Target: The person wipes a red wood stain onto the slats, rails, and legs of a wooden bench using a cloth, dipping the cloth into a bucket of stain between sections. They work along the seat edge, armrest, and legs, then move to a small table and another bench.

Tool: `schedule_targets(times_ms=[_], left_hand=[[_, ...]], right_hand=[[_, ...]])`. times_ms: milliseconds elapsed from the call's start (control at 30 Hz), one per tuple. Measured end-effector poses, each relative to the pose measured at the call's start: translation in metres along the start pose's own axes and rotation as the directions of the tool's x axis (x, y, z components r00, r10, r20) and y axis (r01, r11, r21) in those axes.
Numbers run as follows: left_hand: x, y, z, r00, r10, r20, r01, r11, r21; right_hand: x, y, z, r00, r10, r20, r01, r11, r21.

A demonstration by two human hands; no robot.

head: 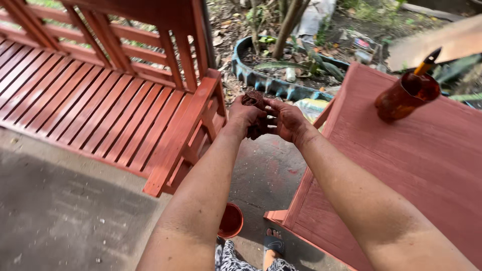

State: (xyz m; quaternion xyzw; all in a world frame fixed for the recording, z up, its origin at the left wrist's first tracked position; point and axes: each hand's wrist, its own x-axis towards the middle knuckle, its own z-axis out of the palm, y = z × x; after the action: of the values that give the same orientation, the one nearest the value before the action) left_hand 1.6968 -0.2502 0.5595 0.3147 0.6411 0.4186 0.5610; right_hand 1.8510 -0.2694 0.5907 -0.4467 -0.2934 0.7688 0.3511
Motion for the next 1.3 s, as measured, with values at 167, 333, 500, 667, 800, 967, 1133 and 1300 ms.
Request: schedule_targets(times_ms=[167,333,500,667,800,967,1133,1300], left_hand=[[-0.015,0.002,-0.036,0.981,0.002,-0.192,0.011,0.998,0.065],[-0.015,0.011,-0.085,0.959,-0.003,-0.284,0.014,0.999,0.037],[-0.059,0.009,-0.121,0.960,-0.020,-0.280,-0.047,0.971,-0.233],[-0.078,0.016,-0.147,0.952,-0.041,-0.302,-0.052,0.955,-0.292],[-0.074,0.014,-0.163,0.944,0.023,-0.330,-0.085,0.981,-0.172],[-0.075,0.012,-0.164,0.939,-0.047,-0.340,0.001,0.991,-0.134],[-0.075,0.007,-0.168,0.939,0.007,-0.343,-0.026,0.998,-0.050],[-0.068,-0.009,-0.174,0.941,-0.001,-0.338,-0.019,0.998,-0.055]], right_hand=[[0.009,0.007,0.027,0.996,0.036,0.086,-0.034,0.999,-0.024],[0.037,0.031,0.064,0.999,0.024,-0.038,-0.034,0.953,-0.302],[0.045,0.058,0.096,0.987,-0.016,0.162,0.034,0.994,-0.109],[0.040,0.075,0.128,0.992,0.048,0.117,-0.037,0.994,-0.100],[0.042,0.077,0.138,0.983,0.071,0.168,-0.052,0.992,-0.115],[0.042,0.079,0.138,0.973,0.064,0.222,-0.048,0.996,-0.077],[0.036,0.085,0.141,0.979,0.057,0.194,-0.041,0.995,-0.086],[0.034,0.093,0.143,0.975,0.065,0.210,-0.046,0.994,-0.096]])
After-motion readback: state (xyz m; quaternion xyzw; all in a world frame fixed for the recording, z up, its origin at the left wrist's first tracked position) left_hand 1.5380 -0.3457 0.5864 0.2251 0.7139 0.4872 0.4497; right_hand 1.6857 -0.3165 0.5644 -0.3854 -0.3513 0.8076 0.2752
